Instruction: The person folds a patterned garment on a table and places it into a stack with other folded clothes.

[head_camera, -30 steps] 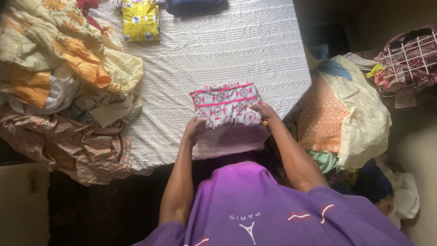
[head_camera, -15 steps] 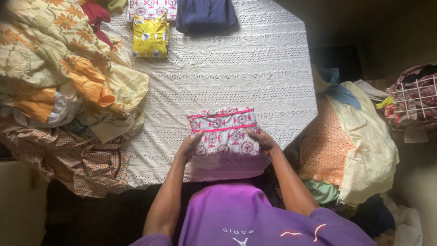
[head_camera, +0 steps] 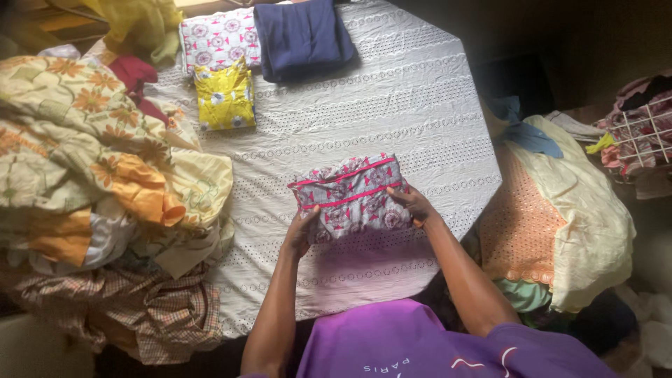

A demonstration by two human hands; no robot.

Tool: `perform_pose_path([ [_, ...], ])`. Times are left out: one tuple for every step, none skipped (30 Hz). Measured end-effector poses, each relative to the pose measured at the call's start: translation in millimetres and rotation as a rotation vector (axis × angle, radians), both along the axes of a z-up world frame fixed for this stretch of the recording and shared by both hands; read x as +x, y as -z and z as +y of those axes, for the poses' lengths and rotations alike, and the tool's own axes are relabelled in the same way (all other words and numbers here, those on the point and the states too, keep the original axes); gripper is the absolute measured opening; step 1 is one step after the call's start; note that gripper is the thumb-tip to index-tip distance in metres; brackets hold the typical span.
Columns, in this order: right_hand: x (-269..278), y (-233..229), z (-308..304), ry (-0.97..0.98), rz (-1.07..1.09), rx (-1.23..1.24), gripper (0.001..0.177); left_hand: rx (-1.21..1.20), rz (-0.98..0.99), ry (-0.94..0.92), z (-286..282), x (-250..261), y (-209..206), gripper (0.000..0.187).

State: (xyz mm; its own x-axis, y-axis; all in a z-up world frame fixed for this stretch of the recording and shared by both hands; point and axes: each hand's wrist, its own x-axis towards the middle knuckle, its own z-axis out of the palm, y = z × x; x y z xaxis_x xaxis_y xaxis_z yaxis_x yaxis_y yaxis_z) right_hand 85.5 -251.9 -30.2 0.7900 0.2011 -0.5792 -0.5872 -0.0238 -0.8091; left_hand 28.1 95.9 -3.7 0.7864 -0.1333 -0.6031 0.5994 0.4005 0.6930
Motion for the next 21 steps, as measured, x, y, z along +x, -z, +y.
perform_pose_path([
  [9.7, -2.8, -1.6, -0.012, -0.020, -0.010, 0.073, -0.022, -0.048, 0.004, -2.4, 11.9, -1.5, 0.076],
  [20.0, -5.4, -3.9, -0.024, -0.041, -0.020, 0.071, -0.044, -0.097, 0.007, -6.7, 24.7, -4.2, 0.068],
  [31.5, -7.8, -8.2, 0.028, -0.052, -0.003, 0.068, -0.071, -0.127, 0.008, -13.8, 37.5, -7.2, 0.064],
  [43.4, -10.4, -14.6, 0.081, -0.064, 0.014, 0.065, -0.098, -0.157, 0.008, -22.7, 51.5, -11.1, 0.059],
  [56.6, -13.6, -21.2, 0.130, -0.079, 0.032, 0.063, -0.124, -0.189, 0.005, -32.2, 67.3, -16.2, 0.054],
  [67.8, -17.2, -28.7, 0.159, -0.074, 0.120, 0.061, -0.091, -0.164, 0.015, -41.6, 82.7, -22.1, 0.049],
  [79.3, -22.2, -39.4, 0.185, -0.070, 0.206, 0.059, -0.061, -0.139, 0.022, -52.9, 98.4, -27.5, 0.045],
  [92.0, -27.5, -50.5, 0.211, -0.066, 0.291, 0.057, -0.031, -0.114, 0.030, -64.3, 115.2, -32.5, 0.040],
  [106.8, -32.8, -62.6, 0.218, -0.079, 0.291, 0.055, -0.011, -0.131, 0.044, -76.8, 131.7, -36.2, 0.035],
  [123.7, -35.9, -71.0, 0.225, -0.091, 0.291, 0.053, 0.008, -0.148, 0.058, -85.9, 149.2, -39.1, 0.032],
  [141.7, -37.9, -80.9, 0.226, -0.101, 0.289, 0.051, 0.026, -0.163, 0.066, -97.4, 166.4, -39.3, 0.030],
  [159.4, -39.1, -93.7, 0.224, -0.127, 0.281, 0.051, 0.043, -0.150, 0.059, -110.7, 184.8, -37.5, 0.029],
  [175.6, -37.7, -104.2, 0.222, -0.151, 0.280, 0.051, 0.066, -0.137, 0.053, -120.0, 202.6, -34.9, 0.029],
  [191.9, -35.9, -115.8, 0.220, -0.176, 0.280, 0.051, 0.089, -0.124, 0.047, -130.0, 220.3, -30.7, 0.028],
  [210.1, -34.1, -125.8, 0.217, -0.193, 0.288, 0.051, 0.084, -0.147, 0.036, -138.9, 239.9, -25.7, 0.029],
  [228.3, -33.2, -136.7, 0.213, -0.211, 0.296, 0.050, 0.079, -0.170, 0.026, -148.7, 258.5, -19.6, 0.029],
  [244.2, -32.4, -146.3, 0.215, -0.230, 0.305, 0.050, 0.077, -0.194, 0.021, -157.4, 276.6, -13.8, 0.030],
  [259.4, -32.8, -156.7, 0.228, -0.257, 0.272, 0.049, 0.075, -0.230, 0.011, -167.6, 295.2, -8.7, 0.028],
  [276.5, -33.6, -163.9, 0.242, -0.287, 0.244, 0.048, 0.078, -0.269, 0.002, -175.4, 315.9, -6.1, 0.027],
  [293.2, -34.4, -167.6, 0.256, -0.316, 0.216, 0.048, 0.082, -0.308, -0.008, -180.7, 335.5, -5.6, 0.026],
  [309.2, -36.0, -171.2, 0.257, -0.310, 0.247, 0.046, 0.080, -0.280, 0.003, -183.8, 354.2, -6.8, 0.025],
])
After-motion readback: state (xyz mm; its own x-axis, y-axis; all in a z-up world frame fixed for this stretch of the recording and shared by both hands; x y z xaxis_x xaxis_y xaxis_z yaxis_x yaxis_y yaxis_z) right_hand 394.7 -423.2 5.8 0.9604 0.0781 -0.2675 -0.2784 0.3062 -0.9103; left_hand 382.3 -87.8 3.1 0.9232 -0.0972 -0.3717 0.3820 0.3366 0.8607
